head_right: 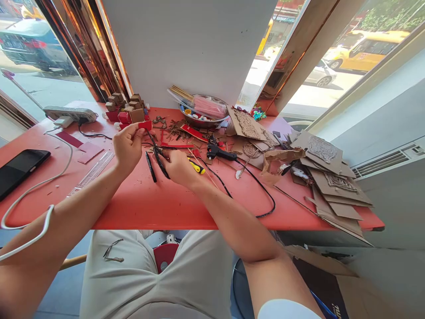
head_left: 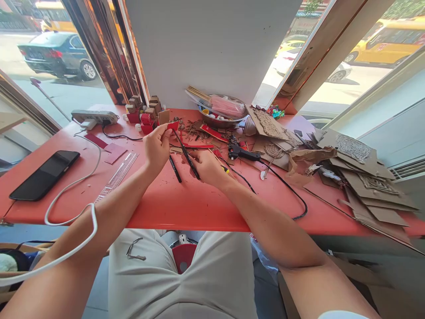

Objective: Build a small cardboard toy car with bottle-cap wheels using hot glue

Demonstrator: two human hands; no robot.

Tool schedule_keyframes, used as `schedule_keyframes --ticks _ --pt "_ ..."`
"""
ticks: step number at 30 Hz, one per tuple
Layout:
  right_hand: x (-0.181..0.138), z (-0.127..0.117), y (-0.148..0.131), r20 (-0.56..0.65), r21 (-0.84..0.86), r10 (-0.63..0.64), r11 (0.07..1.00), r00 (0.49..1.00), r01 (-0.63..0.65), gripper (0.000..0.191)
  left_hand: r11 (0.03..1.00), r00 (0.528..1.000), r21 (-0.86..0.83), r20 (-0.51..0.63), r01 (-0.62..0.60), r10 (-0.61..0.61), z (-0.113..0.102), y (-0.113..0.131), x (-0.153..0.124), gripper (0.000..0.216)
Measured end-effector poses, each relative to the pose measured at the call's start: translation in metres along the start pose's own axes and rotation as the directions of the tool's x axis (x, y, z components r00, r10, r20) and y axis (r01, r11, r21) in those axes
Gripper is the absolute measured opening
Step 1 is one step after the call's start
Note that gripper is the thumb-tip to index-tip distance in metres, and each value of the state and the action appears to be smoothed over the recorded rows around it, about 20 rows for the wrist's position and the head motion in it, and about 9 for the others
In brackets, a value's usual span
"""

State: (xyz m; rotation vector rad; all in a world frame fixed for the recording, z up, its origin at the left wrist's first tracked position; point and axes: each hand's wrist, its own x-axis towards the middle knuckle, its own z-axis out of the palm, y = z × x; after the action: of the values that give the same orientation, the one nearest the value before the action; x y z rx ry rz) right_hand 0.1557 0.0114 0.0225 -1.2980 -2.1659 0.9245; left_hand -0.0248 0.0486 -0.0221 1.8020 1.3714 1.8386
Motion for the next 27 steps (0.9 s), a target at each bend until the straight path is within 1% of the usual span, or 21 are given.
schedule_keyframes --ticks 2,4,5,7,9,10,12,14,16,17,19,20,22,24,27 --pt "-0.002 -0.001 -0.006 -0.02 -0.115 0.001 0.993 1.0 -0.004 0.035 0.998 1.0 -0.055 -0.017 0.006 -0.007 -0.001 -0.004 0.004 0.019" --pt "-0.006 -0.002 -0.013 -0.015 -0.283 0.017 0.959 1.0 -0.021 0.029 0.992 0.996 -0.118 -0.064 0.054 -0.062 -0.005 -0.011 0.013 0.015" --pt "-0.008 -0.001 -0.016 0.004 -0.365 0.044 0.93 0.999 -0.04 0.029 0.983 0.988 -0.157 -0.107 0.097 -0.114 -0.008 -0.016 0.018 0.013" --pt "-0.012 0.001 -0.023 0.044 -0.493 0.123 0.866 0.991 -0.086 0.032 0.953 0.961 -0.237 -0.157 0.187 -0.228 -0.014 -0.024 0.028 0.012" --pt "-0.015 0.002 -0.028 0.072 -0.565 0.182 0.817 0.981 -0.111 0.034 0.921 0.931 -0.289 -0.172 0.263 -0.32 -0.019 -0.03 0.035 0.014" --pt "-0.016 0.002 -0.03 0.085 -0.584 0.195 0.804 0.977 -0.11 0.034 0.908 0.92 -0.307 -0.176 0.286 -0.35 -0.021 -0.031 0.036 0.014" --pt "-0.017 -0.001 -0.031 0.104 -0.602 0.2 0.792 0.974 -0.098 0.032 0.89 0.912 -0.335 -0.158 0.31 -0.378 -0.02 -0.032 0.036 0.012" --pt "-0.016 -0.008 -0.028 0.101 -0.599 0.161 0.798 0.982 -0.069 0.03 0.876 0.914 -0.358 -0.12 0.325 -0.388 -0.017 -0.029 0.033 0.009" --pt "-0.015 -0.017 -0.023 0.04 -0.599 0.113 0.798 0.993 -0.067 0.029 0.854 0.908 -0.374 -0.063 0.363 -0.413 -0.013 -0.023 0.028 0.01" --pt "-0.014 -0.022 -0.021 -0.005 -0.611 0.108 0.787 0.994 -0.089 0.029 0.84 0.901 -0.38 -0.036 0.388 -0.433 -0.011 -0.02 0.026 0.012" --pt "-0.012 -0.03 -0.015 -0.067 -0.658 0.167 0.734 0.984 -0.169 0.026 0.804 0.878 -0.395 0.015 0.445 -0.479 -0.007 -0.012 0.023 0.012" --pt "-0.012 -0.033 -0.012 -0.074 -0.683 0.212 0.701 0.974 -0.205 0.025 0.784 0.865 -0.406 0.036 0.47 -0.5 -0.005 -0.008 0.022 0.012" --pt "-0.011 -0.037 -0.009 -0.046 -0.716 0.278 0.661 0.959 -0.226 0.027 0.747 0.843 -0.432 0.06 0.505 -0.535 -0.004 -0.002 0.021 0.012" --pt "-0.01 -0.039 -0.007 -0.024 -0.712 0.284 0.668 0.958 -0.216 0.027 0.715 0.825 -0.462 0.068 0.525 -0.561 -0.003 0.003 0.021 0.014" --pt "-0.007 -0.039 -0.003 -0.081 -0.624 0.205 0.753 0.975 -0.21 0.023 0.681 0.804 -0.497 0.06 0.538 -0.592 -0.003 0.005 0.022 0.015"
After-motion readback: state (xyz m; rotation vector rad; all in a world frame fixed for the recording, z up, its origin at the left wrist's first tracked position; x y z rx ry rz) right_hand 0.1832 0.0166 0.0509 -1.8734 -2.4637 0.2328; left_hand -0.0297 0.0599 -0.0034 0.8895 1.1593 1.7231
